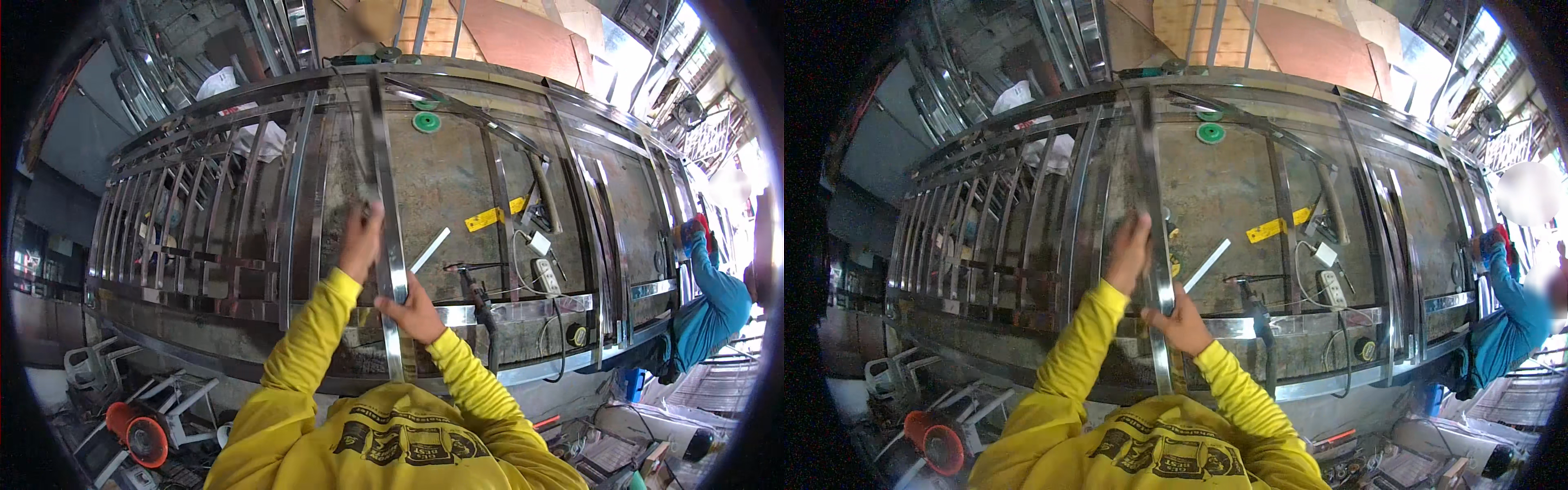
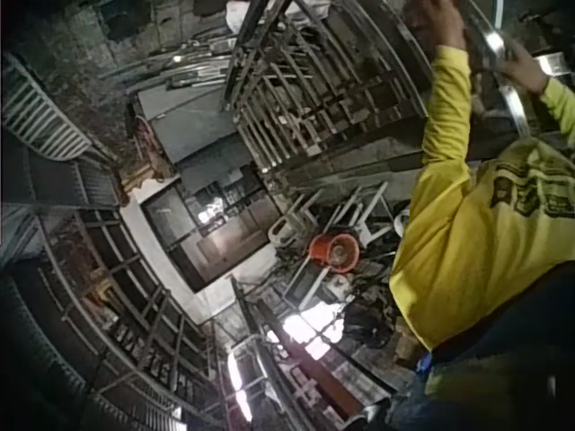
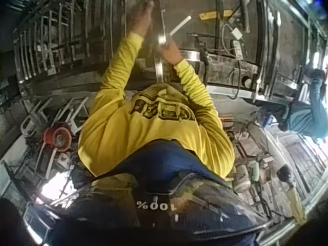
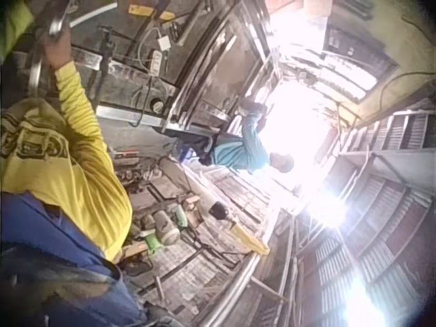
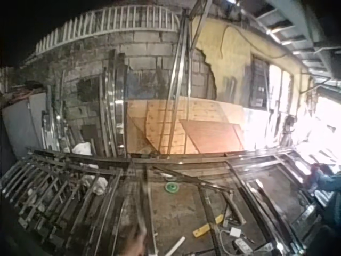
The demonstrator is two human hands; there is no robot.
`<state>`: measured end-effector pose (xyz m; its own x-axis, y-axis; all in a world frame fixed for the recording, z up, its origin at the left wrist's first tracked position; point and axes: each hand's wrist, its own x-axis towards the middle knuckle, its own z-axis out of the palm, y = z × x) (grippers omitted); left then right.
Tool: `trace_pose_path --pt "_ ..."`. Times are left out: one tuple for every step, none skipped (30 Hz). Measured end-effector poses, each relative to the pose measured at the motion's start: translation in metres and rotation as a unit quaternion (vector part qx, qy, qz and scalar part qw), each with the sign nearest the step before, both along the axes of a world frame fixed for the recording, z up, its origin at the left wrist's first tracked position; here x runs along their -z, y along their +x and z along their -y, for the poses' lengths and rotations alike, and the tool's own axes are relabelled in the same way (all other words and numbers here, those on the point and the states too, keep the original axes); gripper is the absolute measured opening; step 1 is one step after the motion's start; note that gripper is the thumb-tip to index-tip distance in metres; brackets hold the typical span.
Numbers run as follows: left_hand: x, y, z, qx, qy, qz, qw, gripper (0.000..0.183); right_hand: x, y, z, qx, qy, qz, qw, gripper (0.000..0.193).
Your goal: The person welds a metal frame using a welding torch, measures the frame with a tape measure, and gathers metal bars before carrying them away.
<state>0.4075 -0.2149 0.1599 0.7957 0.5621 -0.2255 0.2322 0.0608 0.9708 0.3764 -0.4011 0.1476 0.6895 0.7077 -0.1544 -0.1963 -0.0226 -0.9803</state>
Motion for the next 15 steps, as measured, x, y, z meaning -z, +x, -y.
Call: trace_pose_path --pt "0.047 -0.007 0.005 -0.018 0.064 0.007 0.998 0.056 0.014 0.003 -0.014 0.013 0.028 -0.026 0.999 0.059" --pt "0.087 -0.011 0.002 -0.034 0.127 0.013 0.991 0.059 0.031 0.006 -0.029 0.027 0.056 -0.053 0.997 0.058" --pt "0.097 -0.009 -0.001 -0.026 0.124 0.013 0.992 0.059 0.052 0.009 -0.036 0.056 0.067 -0.071 0.994 0.052" --pt "0.103 -0.009 -0.007 0.000 0.068 0.014 0.998 0.057 0.059 0.012 -0.042 0.061 0.065 -0.072 0.993 0.052" --pt "0.109 -0.007 -0.014 0.024 0.010 0.016 1.000 0.056 0.066 0.015 -0.048 0.072 0.026 -0.097 0.992 0.048" --pt "0.114 -0.002 -0.022 0.028 0.008 0.015 0.999 0.056 0.073 0.019 -0.053 0.082 -0.014 -0.121 0.989 0.046" --pt "0.116 0.004 -0.029 0.016 0.096 0.021 0.995 0.056 0.076 0.026 -0.056 0.104 -0.050 -0.092 0.989 0.044" --pt "0.118 0.011 -0.036 0.003 0.183 0.027 0.983 0.056 0.078 0.035 -0.059 0.104 -0.053 -0.092 0.989 0.044" --pt "0.119 0.017 -0.045 0.004 0.119 0.023 0.993 0.058 0.080 0.048 -0.060 0.116 -0.099 -0.099 0.983 0.046" --pt "0.108 0.026 -0.041 0.016 0.112 0.021 0.993 0.058 0.085 0.059 -0.054 0.141 -0.148 -0.111 0.973 0.050" --pt "0.086 0.037 -0.035 0.013 0.059 0.000 0.998 0.056 0.117 0.070 -0.048 0.174 -0.131 -0.104 0.970 0.054" --pt "0.077 0.043 -0.038 -0.006 0.010 -0.024 1.000 0.054 0.123 0.077 -0.050 0.176 -0.133 -0.107 0.969 0.054" --pt "0.133 0.035 -0.075 -0.013 0.041 0.002 0.999 0.055 0.118 0.080 -0.066 0.147 -0.123 -0.084 0.978 0.051" --pt "0.144 0.039 -0.076 -0.010 0.037 0.000 0.999 0.055 0.124 0.085 -0.067 0.149 -0.122 -0.070 0.979 0.049" --pt "0.156 0.034 -0.080 -0.016 0.038 0.002 0.999 0.055 0.084 0.085 -0.077 0.157 -0.132 -0.046 0.978 0.049"
